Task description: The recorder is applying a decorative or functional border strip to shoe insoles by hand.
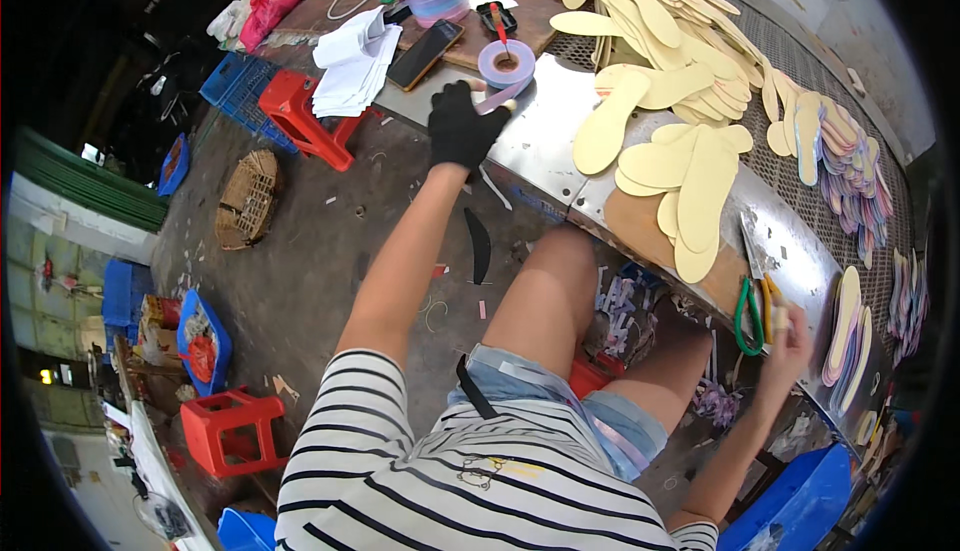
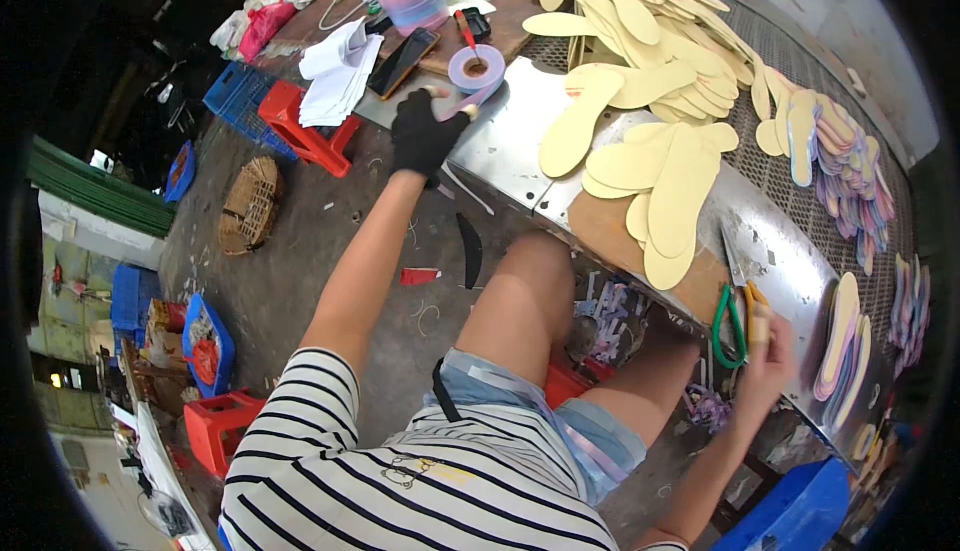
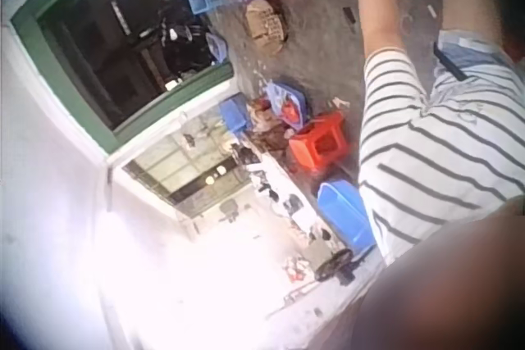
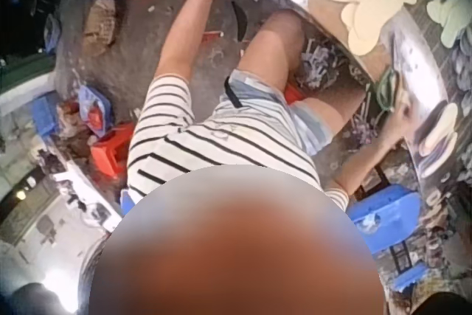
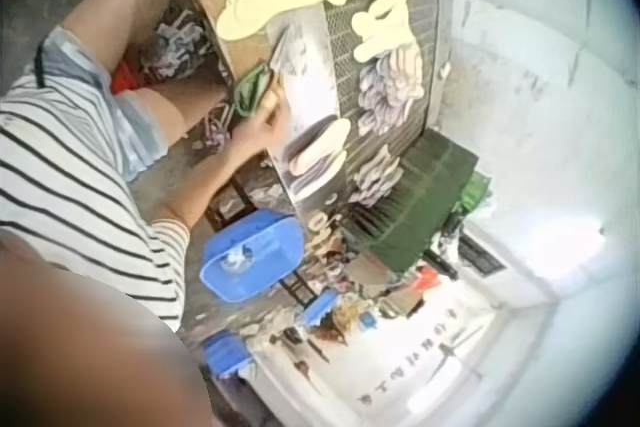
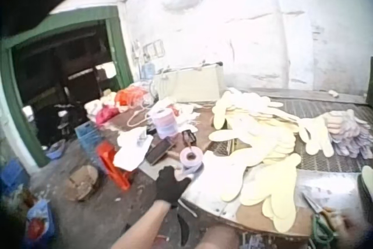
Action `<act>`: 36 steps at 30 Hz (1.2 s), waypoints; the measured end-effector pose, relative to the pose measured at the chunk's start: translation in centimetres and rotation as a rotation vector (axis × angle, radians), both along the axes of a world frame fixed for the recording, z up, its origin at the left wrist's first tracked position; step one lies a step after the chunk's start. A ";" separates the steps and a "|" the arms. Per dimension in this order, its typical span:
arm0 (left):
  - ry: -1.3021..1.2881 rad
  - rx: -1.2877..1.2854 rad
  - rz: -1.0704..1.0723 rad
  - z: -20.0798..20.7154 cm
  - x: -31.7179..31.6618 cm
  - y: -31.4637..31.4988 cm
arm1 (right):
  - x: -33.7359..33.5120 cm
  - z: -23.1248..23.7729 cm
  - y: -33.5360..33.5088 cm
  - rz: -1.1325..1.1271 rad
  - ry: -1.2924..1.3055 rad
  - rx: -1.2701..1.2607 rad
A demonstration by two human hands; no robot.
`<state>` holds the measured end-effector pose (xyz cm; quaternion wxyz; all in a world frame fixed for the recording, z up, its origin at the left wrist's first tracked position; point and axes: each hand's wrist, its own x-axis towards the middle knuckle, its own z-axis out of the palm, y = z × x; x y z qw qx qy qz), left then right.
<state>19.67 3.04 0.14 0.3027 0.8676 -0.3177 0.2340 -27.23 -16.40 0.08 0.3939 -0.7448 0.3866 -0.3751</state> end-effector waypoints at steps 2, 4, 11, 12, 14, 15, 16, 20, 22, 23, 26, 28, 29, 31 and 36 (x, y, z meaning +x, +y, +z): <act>0.029 0.299 0.064 -1.4 1.7 -2.1 | 3.8 -0.4 2.7 0.114 0.051 -0.087; -0.074 0.319 0.082 -2.7 3.0 -2.6 | 7.0 -0.1 5.6 0.199 0.026 -0.018; 0.428 0.059 -0.522 1.5 -6.5 4.5 | 13.9 -0.4 10.2 0.561 -0.050 0.540; 0.466 0.019 -0.598 1.4 -8.8 5.8 | 15.6 -0.7 10.7 0.618 -0.090 0.713; 0.550 -0.017 -0.733 0.6 -13.3 8.4 | 18.5 -2.8 11.9 0.711 -0.150 0.997; 0.599 -0.014 -0.795 -0.4 -15.4 9.4 | 19.7 -3.4 12.5 0.795 -0.239 1.146; 0.542 -0.025 -0.867 -1.4 -17.5 10.3 | 20.8 -3.7 13.0 0.810 -0.272 1.422; 0.543 0.083 -0.972 -1.5 -22.3 12.2 | 18.7 -2.9 14.4 0.766 -0.444 1.520; 0.883 0.406 -0.839 -1.3 -19.7 11.0 | 14.2 -1.1 13.7 0.755 -0.197 1.103; 1.107 0.363 -0.842 -1.9 -18.7 10.3 | 12.1 1.0 14.2 0.717 -0.121 1.018; 2.139 -0.511 -1.032 -5.2 -18.5 5.2 | 4.8 6.6 14.8 0.615 0.136 0.684; 2.194 -0.936 -1.413 -6.6 -18.2 0.6 | -1.7 7.7 13.8 0.583 0.060 0.550; 1.685 -0.850 -1.464 -6.1 -18.3 -2.2 | -5.2 10.8 14.5 0.394 0.049 0.648; 1.766 -1.115 -1.072 -0.6 -18.9 -2.8 | -14.5 11.0 12.7 0.201 -0.009 0.226; 2.057 -1.558 -1.123 -0.5 -14.6 -0.5 | -29.2 14.9 11.0 -0.309 -0.205 0.061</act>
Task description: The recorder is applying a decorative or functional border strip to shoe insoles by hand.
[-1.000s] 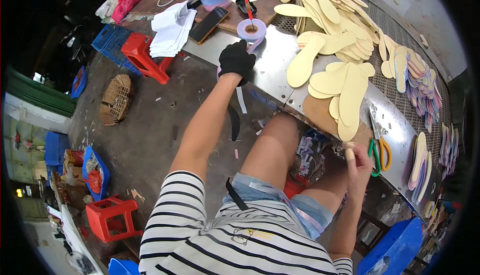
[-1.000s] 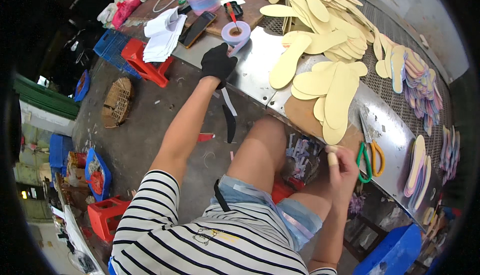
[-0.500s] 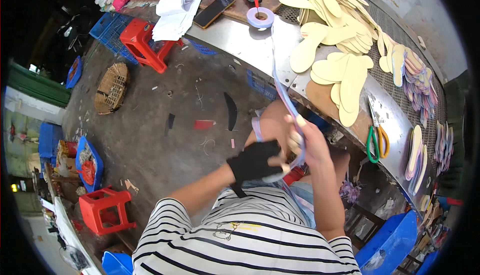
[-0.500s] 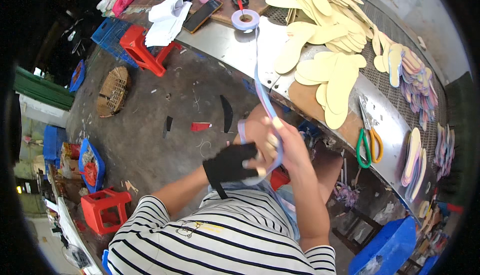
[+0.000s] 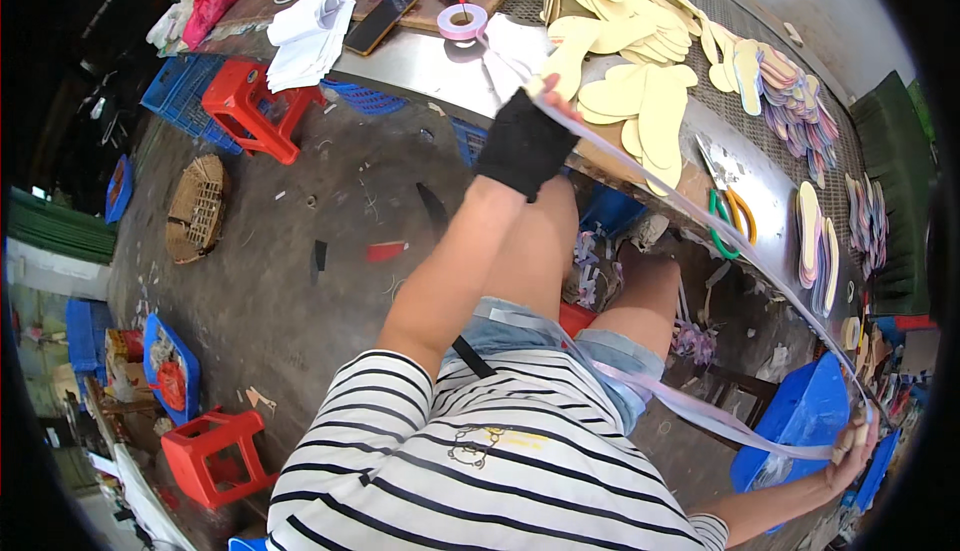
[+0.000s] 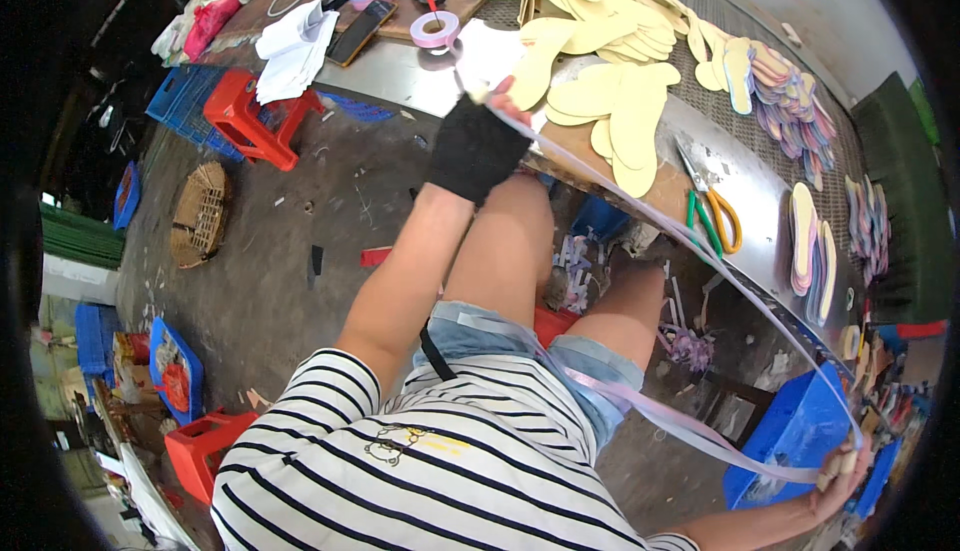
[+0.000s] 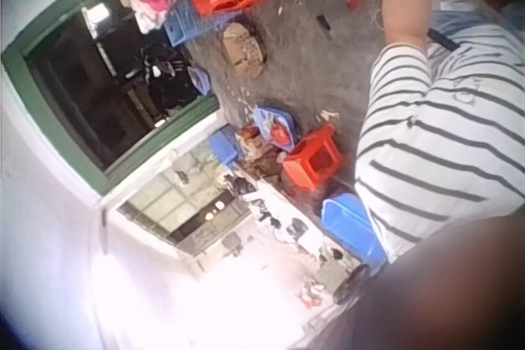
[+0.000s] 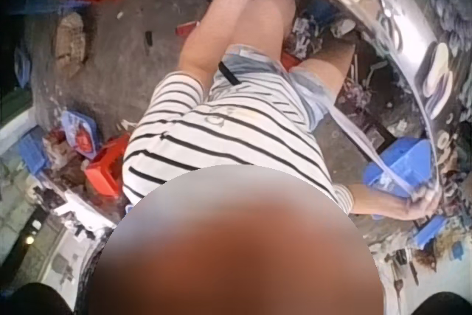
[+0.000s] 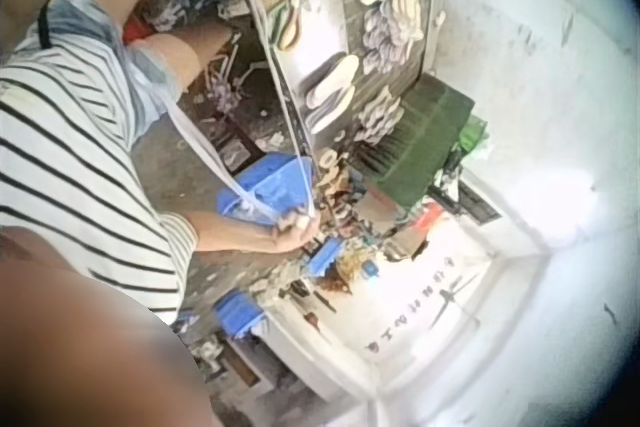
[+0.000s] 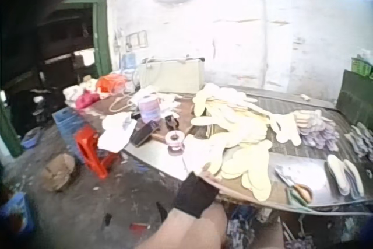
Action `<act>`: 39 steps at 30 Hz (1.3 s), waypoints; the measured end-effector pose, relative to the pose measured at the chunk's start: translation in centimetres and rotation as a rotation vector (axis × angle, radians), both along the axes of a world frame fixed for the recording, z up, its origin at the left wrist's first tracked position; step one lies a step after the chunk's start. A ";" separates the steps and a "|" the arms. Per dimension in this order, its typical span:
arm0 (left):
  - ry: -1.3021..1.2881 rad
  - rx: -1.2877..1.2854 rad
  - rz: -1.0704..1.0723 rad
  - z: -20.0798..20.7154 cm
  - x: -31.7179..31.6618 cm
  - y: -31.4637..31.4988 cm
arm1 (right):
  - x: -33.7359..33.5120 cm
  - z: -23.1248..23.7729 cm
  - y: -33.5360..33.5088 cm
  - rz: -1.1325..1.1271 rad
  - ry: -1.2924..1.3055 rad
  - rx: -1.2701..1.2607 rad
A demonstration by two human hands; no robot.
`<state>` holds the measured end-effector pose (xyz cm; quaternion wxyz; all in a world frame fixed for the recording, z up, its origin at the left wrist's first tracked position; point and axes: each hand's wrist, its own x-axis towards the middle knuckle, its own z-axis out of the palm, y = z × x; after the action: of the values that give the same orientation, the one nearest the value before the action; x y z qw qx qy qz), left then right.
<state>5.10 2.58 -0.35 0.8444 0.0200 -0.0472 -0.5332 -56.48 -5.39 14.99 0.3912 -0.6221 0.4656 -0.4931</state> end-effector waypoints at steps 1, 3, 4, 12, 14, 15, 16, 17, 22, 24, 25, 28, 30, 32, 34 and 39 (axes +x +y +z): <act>0.036 0.035 0.003 0.4 0.5 1.4 | -2.9 0.4 -0.1 0.062 -0.098 0.015; 0.025 0.048 0.009 -0.3 1.9 4.1 | -7.9 0.6 -1.4 0.594 -0.360 0.101; -0.023 0.021 0.018 -2.0 3.1 5.6 | -11.9 -0.8 -2.8 0.601 -0.362 0.106; -0.112 0.079 0.002 -9.2 7.3 21.3 | -10.1 -14.9 -6.9 0.114 -0.291 0.484; -0.072 0.072 0.053 -11.0 8.4 24.0 | -5.1 -17.2 -6.6 0.174 -0.142 0.634; -0.045 0.067 0.050 -10.5 8.2 23.8 | -3.9 -18.5 -5.7 0.184 -0.016 0.742; -0.060 0.053 0.032 -10.1 8.2 23.4 | -5.5 -21.7 -7.2 0.057 0.286 0.887; -0.066 0.123 0.050 -9.2 7.6 23.5 | -2.7 -22.7 -6.3 0.084 0.541 0.921; -0.230 0.207 -0.188 -5.1 3.5 19.0 | 9.1 -22.6 -8.8 0.451 0.975 0.324; -0.364 0.394 -0.295 -3.0 0.1 15.0 | 23.0 -16.4 -1.6 0.509 0.460 0.045; -0.445 0.477 -0.285 -2.4 -1.8 13.7 | 28.2 -14.1 1.0 0.509 0.410 0.218; -0.726 0.724 -0.169 -0.8 -5.5 9.8 | 37.4 -12.5 5.3 0.845 0.119 0.151; -0.873 0.742 -0.092 -1.0 -7.2 8.3 | 40.8 -12.5 6.3 0.849 0.043 0.172; -1.021 0.775 0.006 -1.4 -7.6 7.6 | 42.3 -13.5 6.8 0.904 -0.092 0.288; -1.056 0.765 0.058 -1.0 -7.5 7.3 | 42.1 -14.1 6.3 0.898 -0.096 0.302; -1.227 0.644 0.063 -0.5 -7.1 8.6 | 41.8 -14.7 5.3 0.889 -0.239 0.447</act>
<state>-2.03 11.13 -0.80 0.6323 0.5690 -0.3548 -0.3881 -14.66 -0.11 0.24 0.7372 -0.6004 0.2021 -0.2351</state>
